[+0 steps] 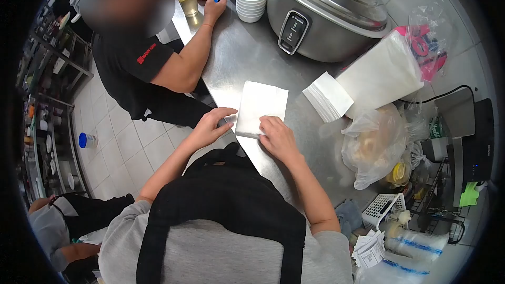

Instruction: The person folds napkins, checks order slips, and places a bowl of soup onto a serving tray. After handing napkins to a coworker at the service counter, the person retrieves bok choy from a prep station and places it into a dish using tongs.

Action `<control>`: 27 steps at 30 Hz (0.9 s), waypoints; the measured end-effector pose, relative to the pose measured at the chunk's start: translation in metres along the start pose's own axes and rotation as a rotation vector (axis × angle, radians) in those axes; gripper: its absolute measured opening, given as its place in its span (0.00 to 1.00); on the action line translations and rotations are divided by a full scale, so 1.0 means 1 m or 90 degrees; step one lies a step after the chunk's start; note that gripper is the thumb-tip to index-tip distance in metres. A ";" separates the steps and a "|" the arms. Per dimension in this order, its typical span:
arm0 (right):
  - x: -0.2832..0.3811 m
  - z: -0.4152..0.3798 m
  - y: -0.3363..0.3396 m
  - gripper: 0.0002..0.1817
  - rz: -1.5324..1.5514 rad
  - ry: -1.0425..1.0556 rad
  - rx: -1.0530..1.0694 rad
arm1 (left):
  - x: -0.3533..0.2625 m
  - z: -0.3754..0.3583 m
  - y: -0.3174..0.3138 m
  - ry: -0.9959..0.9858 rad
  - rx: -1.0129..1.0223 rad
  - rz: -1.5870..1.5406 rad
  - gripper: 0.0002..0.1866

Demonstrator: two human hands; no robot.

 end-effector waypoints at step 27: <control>-0.027 -0.002 0.027 0.07 0.338 -0.052 0.008 | -0.018 0.029 -0.018 -0.137 0.019 0.163 0.16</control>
Point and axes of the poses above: each hand's wrist, its own z-axis towards the middle knuckle, its own y-axis out of the back of the hand, x = y × z, the point moved 5 cm from there along z, towards the middle knuckle, and after that the axes turned 15 degrees about x, right-handed, at the moved point
